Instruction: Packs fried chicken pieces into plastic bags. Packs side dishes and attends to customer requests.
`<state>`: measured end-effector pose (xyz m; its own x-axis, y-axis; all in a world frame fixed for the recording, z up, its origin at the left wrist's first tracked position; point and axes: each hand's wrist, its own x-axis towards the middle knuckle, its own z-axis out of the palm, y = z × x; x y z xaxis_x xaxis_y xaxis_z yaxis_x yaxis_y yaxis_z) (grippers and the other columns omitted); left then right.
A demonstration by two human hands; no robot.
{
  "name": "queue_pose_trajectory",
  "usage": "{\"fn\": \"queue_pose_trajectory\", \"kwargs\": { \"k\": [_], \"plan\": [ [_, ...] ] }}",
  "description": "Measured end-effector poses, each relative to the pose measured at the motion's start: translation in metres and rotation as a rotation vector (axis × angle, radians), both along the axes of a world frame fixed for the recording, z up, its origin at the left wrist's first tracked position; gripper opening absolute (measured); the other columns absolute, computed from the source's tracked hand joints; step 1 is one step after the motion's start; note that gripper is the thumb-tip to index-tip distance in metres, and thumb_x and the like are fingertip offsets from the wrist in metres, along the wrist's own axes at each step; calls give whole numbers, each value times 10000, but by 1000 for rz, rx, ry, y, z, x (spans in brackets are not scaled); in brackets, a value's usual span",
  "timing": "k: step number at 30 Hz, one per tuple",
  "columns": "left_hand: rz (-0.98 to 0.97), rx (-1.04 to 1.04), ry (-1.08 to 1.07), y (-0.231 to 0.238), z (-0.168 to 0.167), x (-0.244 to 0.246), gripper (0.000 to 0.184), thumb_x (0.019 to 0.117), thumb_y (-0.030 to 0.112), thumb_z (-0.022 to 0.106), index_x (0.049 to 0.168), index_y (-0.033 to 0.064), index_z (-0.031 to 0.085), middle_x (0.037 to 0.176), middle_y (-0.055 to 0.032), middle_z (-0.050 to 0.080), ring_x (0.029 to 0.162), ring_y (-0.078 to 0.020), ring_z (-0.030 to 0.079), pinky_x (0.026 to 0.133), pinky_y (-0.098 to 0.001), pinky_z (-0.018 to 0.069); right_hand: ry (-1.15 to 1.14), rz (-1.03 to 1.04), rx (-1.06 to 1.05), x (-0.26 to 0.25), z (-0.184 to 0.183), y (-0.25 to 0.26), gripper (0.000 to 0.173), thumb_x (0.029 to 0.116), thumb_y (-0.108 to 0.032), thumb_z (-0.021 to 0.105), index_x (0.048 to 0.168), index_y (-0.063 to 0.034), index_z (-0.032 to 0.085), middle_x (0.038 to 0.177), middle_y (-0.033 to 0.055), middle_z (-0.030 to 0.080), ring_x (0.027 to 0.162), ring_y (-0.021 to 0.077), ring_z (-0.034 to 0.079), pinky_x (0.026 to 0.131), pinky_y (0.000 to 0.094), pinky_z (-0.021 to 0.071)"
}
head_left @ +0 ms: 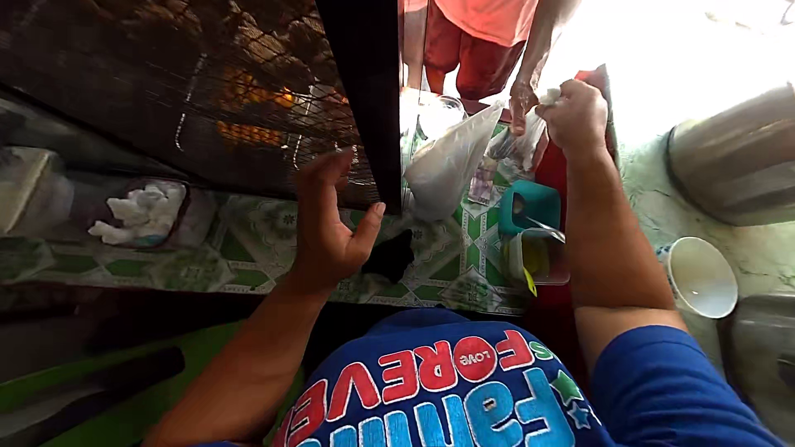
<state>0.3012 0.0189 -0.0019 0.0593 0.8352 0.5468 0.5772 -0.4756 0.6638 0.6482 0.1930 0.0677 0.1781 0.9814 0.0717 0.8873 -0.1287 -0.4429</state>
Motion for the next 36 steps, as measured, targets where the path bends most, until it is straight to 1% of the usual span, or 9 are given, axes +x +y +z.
{"fn": "queue_pose_trajectory", "kwargs": {
  "k": [7, 10, 14, 16, 21, 23, 26, 31, 36],
  "plan": [
    [-46, -401, 200, -59, -71, -30, 473, 1000, 324, 592, 1359, 16, 613, 1343, -226, 621, 1220, -368, 627, 1016, -554, 529, -113, -28, -100, -12, -5, -16, 452, 938, -227, 686, 1346, -48, 609, 1308, 262, 629, 1219, 454, 605, 980, 682, 466],
    [-185, -659, 289, -83, -90, -47, 391, 1022, 291, 567, 1287, 27, 682, 1233, -197, 700, 1160, -370, 673, 1012, -572, 529, -266, 140, -345, -32, 1, -35, 329, 975, -219, 616, 1171, 39, 672, 1182, 323, 649, 1140, 503, 622, 907, 724, 474],
    [-363, -749, 370, -104, -116, -61, 317, 987, 232, 633, 1203, 21, 727, 1163, -202, 724, 1094, -384, 704, 953, -578, 559, -396, 469, -821, -60, -69, -10, 276, 1019, -205, 599, 1044, 45, 714, 1068, 258, 691, 994, 418, 681, 855, 645, 525],
    [-443, -786, 380, -102, -118, -66, 313, 976, 219, 643, 1206, 25, 729, 1177, -198, 722, 1109, -372, 700, 967, -560, 556, -313, 369, -943, -67, -101, 1, 322, 1027, -165, 576, 1178, 108, 655, 1251, 306, 632, 1183, 450, 615, 978, 657, 468],
    [-554, -847, 406, -77, -105, -92, 336, 988, 217, 645, 1251, 20, 713, 1224, -204, 712, 1125, -367, 697, 989, -546, 548, 28, 69, -776, -58, -205, -8, 406, 1000, -211, 607, 1341, 7, 638, 1440, 286, 546, 1386, 477, 459, 1098, 692, 369],
    [-612, -866, 450, -63, -101, -109, 349, 994, 222, 631, 1265, 14, 703, 1220, -202, 715, 1120, -364, 698, 995, -547, 543, 118, -44, -659, -58, -231, -26, 546, 970, -256, 654, 1479, -86, 549, 1580, 275, 386, 1437, 501, 377, 1090, 737, 354],
    [-717, -834, 532, -41, -98, -124, 343, 997, 237, 612, 1263, 44, 709, 1202, -176, 723, 1101, -338, 704, 982, -528, 553, 189, -185, -621, -73, -215, -67, 655, 940, -234, 713, 1503, -4, 469, 1605, 273, 333, 1378, 491, 456, 1049, 707, 422],
    [-1028, -558, 530, -4, -102, -93, 301, 952, 187, 658, 1195, 25, 731, 1148, -180, 734, 1015, -347, 727, 903, -550, 588, 322, -400, -336, -105, -163, -173, 409, 947, -225, 702, 1293, -15, 642, 1359, 225, 598, 1181, 382, 640, 968, 593, 535],
    [-1285, -244, 483, -14, -87, -1, 489, 867, 233, 725, 1265, -45, 662, 1353, -306, 598, 1229, -514, 581, 1022, -644, 478, 548, -446, -174, -134, -122, -336, 473, 914, -60, 701, 1367, -39, 567, 1163, 226, 689, 1052, 390, 685, 916, 617, 537]
  ]
}}
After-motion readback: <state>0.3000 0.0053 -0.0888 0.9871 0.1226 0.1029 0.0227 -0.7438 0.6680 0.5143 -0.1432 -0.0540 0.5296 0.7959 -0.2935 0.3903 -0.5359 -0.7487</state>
